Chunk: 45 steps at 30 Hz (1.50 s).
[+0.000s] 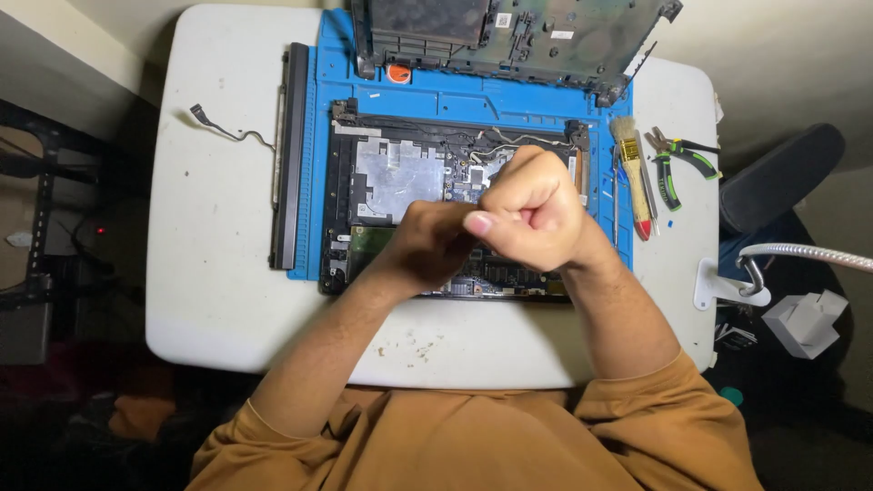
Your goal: Removing screws and disconnecting internal ribbon cables to extract the motherboard from a laptop chassis.
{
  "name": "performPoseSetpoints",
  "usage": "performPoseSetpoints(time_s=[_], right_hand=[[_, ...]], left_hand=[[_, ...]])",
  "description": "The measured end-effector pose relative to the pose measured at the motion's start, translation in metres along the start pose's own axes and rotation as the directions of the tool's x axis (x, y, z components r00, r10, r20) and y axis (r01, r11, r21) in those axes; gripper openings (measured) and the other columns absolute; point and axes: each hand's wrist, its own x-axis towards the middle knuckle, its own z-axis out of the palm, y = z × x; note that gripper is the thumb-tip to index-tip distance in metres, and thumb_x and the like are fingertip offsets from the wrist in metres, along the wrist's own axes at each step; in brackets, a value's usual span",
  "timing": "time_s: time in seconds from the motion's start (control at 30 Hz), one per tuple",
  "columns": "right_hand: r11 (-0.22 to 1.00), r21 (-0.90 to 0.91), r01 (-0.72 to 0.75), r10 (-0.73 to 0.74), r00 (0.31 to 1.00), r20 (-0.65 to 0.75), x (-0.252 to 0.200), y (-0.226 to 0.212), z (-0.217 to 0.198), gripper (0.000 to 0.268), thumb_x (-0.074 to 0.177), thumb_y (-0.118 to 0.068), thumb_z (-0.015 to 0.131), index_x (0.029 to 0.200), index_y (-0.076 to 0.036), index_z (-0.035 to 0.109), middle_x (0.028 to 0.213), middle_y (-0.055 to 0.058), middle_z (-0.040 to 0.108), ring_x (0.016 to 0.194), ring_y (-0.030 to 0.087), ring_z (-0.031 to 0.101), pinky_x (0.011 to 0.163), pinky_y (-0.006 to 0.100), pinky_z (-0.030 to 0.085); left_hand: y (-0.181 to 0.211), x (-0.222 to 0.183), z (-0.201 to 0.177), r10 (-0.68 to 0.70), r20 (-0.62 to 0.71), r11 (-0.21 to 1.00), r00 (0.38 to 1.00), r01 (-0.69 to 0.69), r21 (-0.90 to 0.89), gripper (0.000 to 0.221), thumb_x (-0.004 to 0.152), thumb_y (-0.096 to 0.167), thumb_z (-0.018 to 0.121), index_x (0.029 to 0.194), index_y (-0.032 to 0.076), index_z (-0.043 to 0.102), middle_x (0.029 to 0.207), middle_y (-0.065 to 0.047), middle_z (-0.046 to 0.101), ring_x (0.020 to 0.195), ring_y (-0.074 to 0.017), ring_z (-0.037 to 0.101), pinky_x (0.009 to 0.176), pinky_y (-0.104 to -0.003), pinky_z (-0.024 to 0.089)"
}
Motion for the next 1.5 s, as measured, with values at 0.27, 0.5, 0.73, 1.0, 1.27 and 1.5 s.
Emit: performPoseSetpoints(time_s=[0.27,0.5,0.73,1.0,1.27,1.5], right_hand=[[0.952,0.305,0.002,-0.044,0.990,0.131,-0.009,-0.009,-0.022,0.057,0.085,-0.004,0.061,0.041,-0.020,0.029,0.038,-0.007,0.024,0.028,0.009,0.017,0.029,0.021,0.020],[0.998,0.014,0.060,-0.053,0.953,-0.299,-0.042,0.005,-0.010,0.054,0.099,-0.003,0.049,0.048,-0.011,0.033,0.039,-0.001,0.025,0.034,0.010,0.023,0.033,0.025,0.025],[0.985,-0.170,-0.029,-0.023,0.954,-0.298,-0.055,-0.028,-0.001,0.054,0.108,-0.062,0.043,0.116,-0.008,0.041,0.089,0.005,0.050,0.088,0.014,0.060,0.078,0.027,0.051],[0.786,-0.518,-0.337,0.020,0.851,-0.525,-0.110,-0.023,-0.029,0.010,0.107,-0.003,0.058,0.109,0.004,0.051,0.094,0.015,0.058,0.092,0.024,0.059,0.091,0.041,0.049],[0.660,-0.568,-0.491,0.096,0.805,-0.585,-0.152,-0.011,-0.047,0.004,0.106,0.003,0.060,0.110,0.004,0.060,0.083,0.015,0.065,0.082,0.027,0.064,0.088,0.045,0.053],[0.548,-0.635,-0.545,0.102,0.797,-0.595,-0.155,0.000,-0.039,0.002,0.103,-0.001,0.069,0.104,-0.001,0.067,0.077,0.011,0.069,0.074,0.026,0.066,0.079,0.041,0.055]], left_hand=[[0.027,0.009,0.023,0.015,-0.171,0.999,0.985,-0.021,-0.038,0.023,0.089,-0.004,0.075,0.105,0.012,0.080,0.095,-0.011,0.080,0.087,-0.0256,0.079,0.079,-0.035,0.064],[0.051,0.016,0.026,0.038,-0.327,0.999,0.944,-0.045,-0.012,0.023,0.081,-0.004,0.085,0.098,0.011,0.080,0.084,-0.008,0.080,0.078,-0.0246,0.079,0.069,-0.033,0.065],[0.051,0.019,0.035,0.091,-0.387,0.996,0.917,-0.090,0.020,0.020,0.078,0.006,0.090,0.091,0.009,0.076,0.077,-0.010,0.077,0.072,-0.0246,0.078,0.063,-0.032,0.064],[0.045,0.017,0.027,0.060,-0.337,0.993,0.939,-0.090,-0.074,0.018,0.080,0.004,0.089,0.092,0.001,0.076,0.077,-0.013,0.076,0.073,-0.0232,0.078,0.065,-0.028,0.065],[0.042,0.021,0.008,0.051,-0.124,0.992,0.991,-0.065,-0.112,0.009,0.096,0.005,0.071,0.102,0.004,0.077,0.086,-0.015,0.079,0.084,-0.0312,0.079,0.073,-0.037,0.064],[0.029,0.014,0.011,-0.006,-0.357,0.988,0.934,-0.050,-0.145,0.019,0.082,0.004,0.087,0.087,-0.002,0.069,0.076,-0.018,0.073,0.072,-0.0292,0.077,0.065,-0.036,0.066]])
